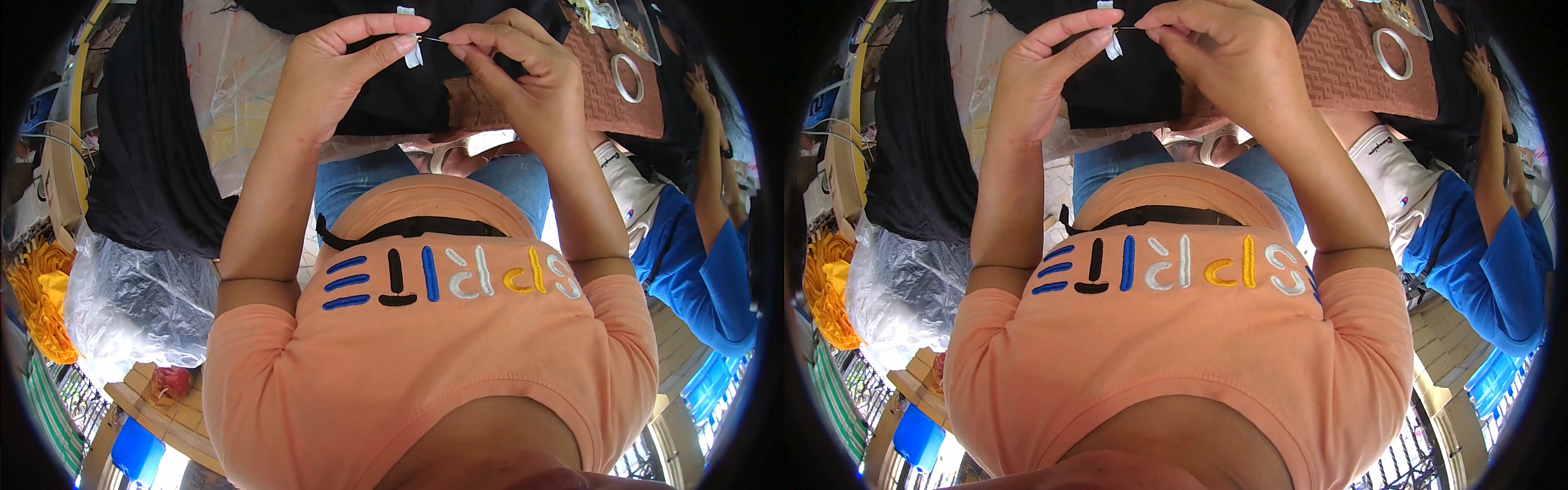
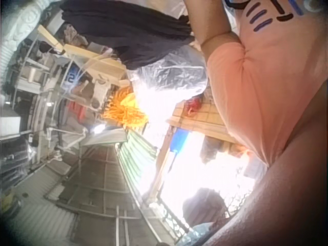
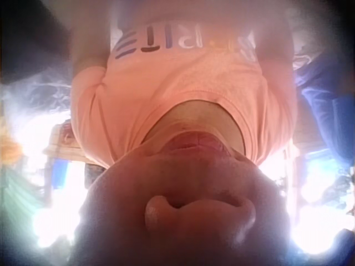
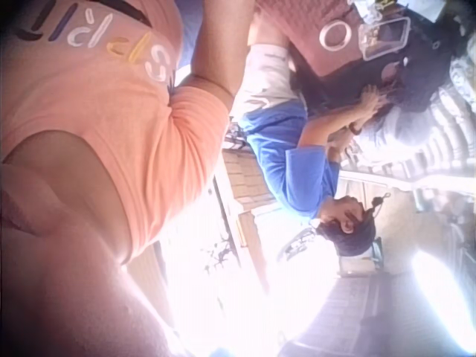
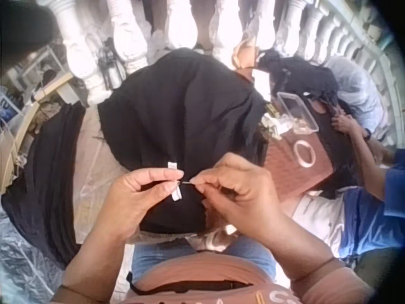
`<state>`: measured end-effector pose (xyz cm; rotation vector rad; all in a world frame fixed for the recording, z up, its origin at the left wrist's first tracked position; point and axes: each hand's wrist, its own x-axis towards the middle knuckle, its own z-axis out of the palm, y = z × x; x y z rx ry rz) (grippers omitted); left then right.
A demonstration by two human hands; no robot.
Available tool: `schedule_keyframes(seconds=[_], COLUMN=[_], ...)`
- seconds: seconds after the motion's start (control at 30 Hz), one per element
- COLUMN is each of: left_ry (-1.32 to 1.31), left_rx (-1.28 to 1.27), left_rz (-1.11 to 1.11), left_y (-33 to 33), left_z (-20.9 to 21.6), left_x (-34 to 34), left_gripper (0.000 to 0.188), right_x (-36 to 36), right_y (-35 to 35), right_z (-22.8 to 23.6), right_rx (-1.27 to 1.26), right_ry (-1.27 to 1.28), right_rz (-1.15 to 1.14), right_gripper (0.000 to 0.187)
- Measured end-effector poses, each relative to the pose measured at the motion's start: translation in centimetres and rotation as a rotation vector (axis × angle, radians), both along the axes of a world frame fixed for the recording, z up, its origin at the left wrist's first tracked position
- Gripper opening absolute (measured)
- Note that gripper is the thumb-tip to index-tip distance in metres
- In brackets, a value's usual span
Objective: The person threads a tag through a shirt, spreads the shirt on the table, and places it into a clear plastic bag.
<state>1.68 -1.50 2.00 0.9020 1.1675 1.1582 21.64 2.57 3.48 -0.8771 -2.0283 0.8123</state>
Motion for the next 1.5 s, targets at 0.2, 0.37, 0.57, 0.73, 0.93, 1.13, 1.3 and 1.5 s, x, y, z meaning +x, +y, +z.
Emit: schedule_keyframes(seconds=[0.2,0.37,0.57,0.73,0.93,1.13,1.3,1.5], left_ry=[0.004,-0.013,0.023,0.08,0.136,0.165,0.182,0.244], left_rx=[0.029,0.039,0.101,0.259,0.279,0.208,0.189,0.192], left_rz=[0.001,0.001,-0.01,-0.046,-0.069,-0.095,-0.119,-0.061], left_y=[0.1,0.0,-0.1,-0.1,-0.2,-0.7,-0.5,-0.3], left_z=[-0.1,-0.4,-0.1,-1.3,-1.2,-0.4,-0.6,-1.6], left_x=[0.0,-0.1,-0.1,-0.4,-0.6,-0.8,-0.8,-0.6], left_gripper=[0.018,0.018,0.02,0.021,0.02,0.02,0.024,0.022], right_x=[0.0,-0.1,-0.1,0.0,-0.1,-0.8,-0.6,-1.4], right_y=[0.1,-0.1,-0.1,0.1,0.6,0.4,1.0,0.4], right_z=[0.0,0.3,-0.1,-0.1,-0.4,0.5,-1.9,-2.3], right_rx=[0.014,0.019,-0.004,-0.057,-0.018,-0.175,-0.145,-0.201], right_ry=[0.009,-0.02,0.023,0.009,-0.003,-0.008,0.004,-0.037], right_rz=[0.018,0.003,0.031,0.051,0.093,0.06,0.085,0.041], right_gripper=[0.016,0.016,0.016,0.017,0.015,0.008,0.01,0.011])
